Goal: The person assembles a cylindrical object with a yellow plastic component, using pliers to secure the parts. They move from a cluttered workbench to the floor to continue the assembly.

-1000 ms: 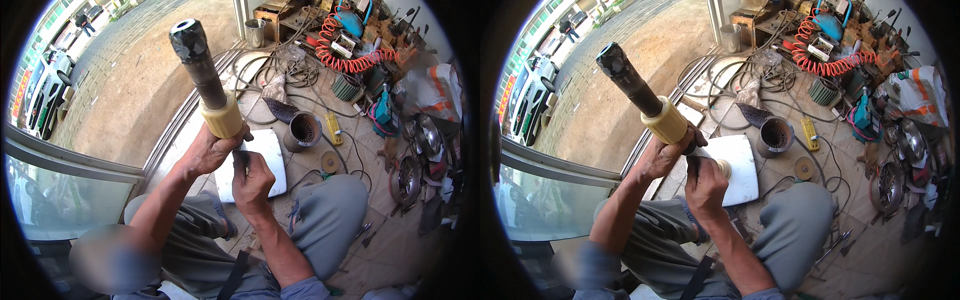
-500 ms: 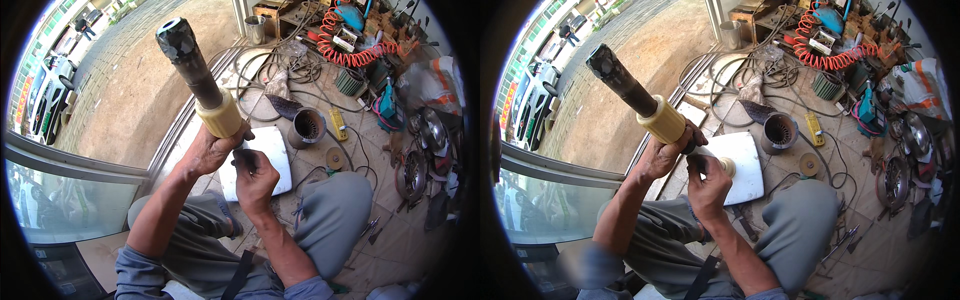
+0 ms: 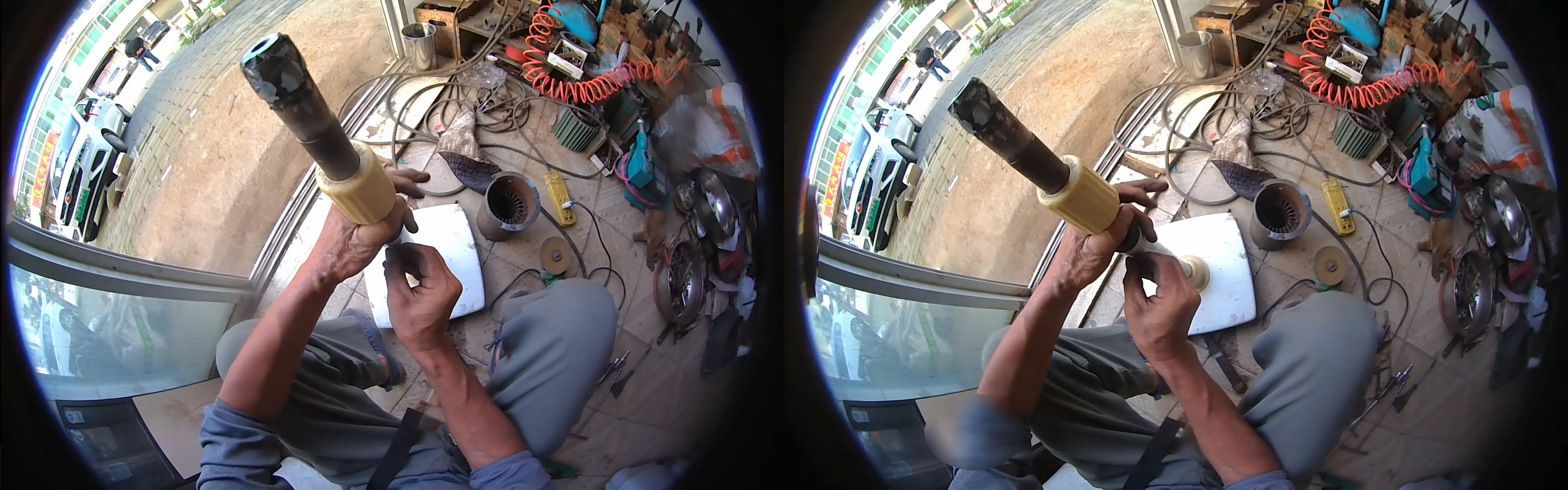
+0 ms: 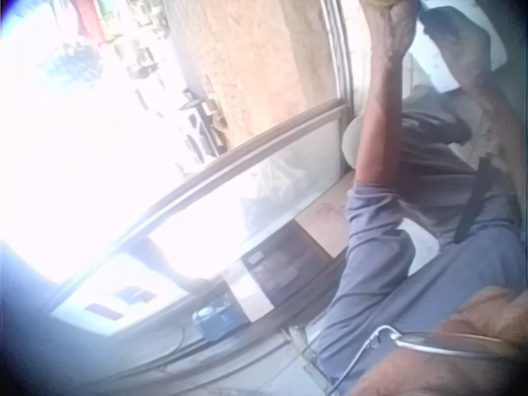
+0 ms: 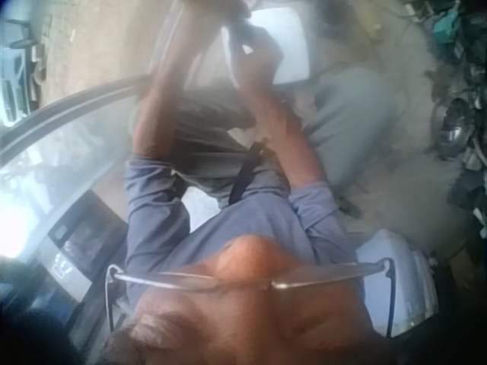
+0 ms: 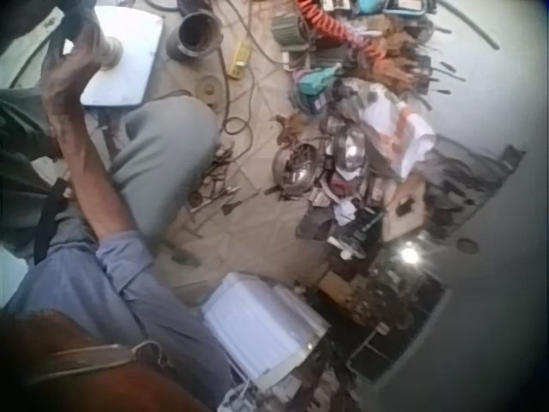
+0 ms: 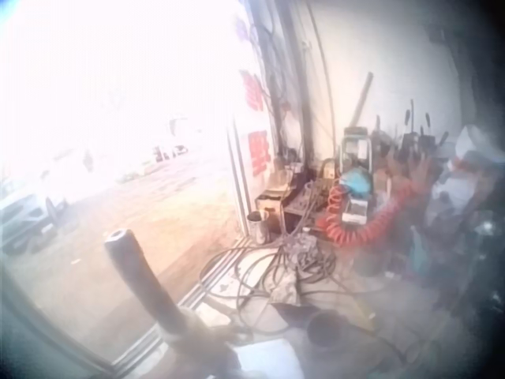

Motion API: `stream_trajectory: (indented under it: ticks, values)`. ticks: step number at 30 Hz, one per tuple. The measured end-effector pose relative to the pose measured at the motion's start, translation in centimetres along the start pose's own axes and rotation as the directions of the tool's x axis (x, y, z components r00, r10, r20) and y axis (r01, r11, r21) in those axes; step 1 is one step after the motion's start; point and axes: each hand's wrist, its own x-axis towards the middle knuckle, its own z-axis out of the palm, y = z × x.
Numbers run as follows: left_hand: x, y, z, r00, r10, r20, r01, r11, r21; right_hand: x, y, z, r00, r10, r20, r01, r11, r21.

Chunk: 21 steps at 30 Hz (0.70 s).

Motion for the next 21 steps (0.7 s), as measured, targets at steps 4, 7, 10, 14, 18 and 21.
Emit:
stream_trajectory:
  ticks: [4, 7, 10, 14, 18, 21]
  values:
    - [0.0, -0.4, 0.0, 0.999, 0.037, 0.007, -0.037, 0.997, -0.069, 0.3, 0.3, 0.1, 1.0, -0.028, -0.007, 0.028, 0.999, -0.03]
    - [-0.1, -0.2, 1.4, 0.995, 0.03, -0.099, -0.029, 1.0, 0.009, 0.4, 0.1, -0.3, 0.999, 0.002, 0.035, -0.002, 1.0, 0.004]
    - [-0.2, -1.1, 0.6, 0.996, -0.02, -0.088, 0.028, 0.996, 0.084, 0.4, 0.1, -0.4, 0.999, -0.007, 0.052, 0.007, 1.0, 0.01]
    - [-0.3, -2.8, 1.7, 0.961, 0.132, -0.244, -0.125, 0.991, 0.046, 0.3, 0.4, -0.3, 0.999, -0.015, 0.046, 0.013, 0.999, 0.035]
    - [-0.3, -2.9, 2.8, 0.917, 0.165, -0.362, -0.138, 0.985, 0.101, 0.6, 0.2, -0.8, 0.998, -0.012, 0.069, 0.009, 0.999, 0.037]
    - [-0.3, -2.9, 2.8, 0.915, 0.164, -0.37, -0.136, 0.986, 0.1, 0.9, -0.1, -0.9, 0.996, 0.015, 0.092, -0.021, 0.997, 0.072]
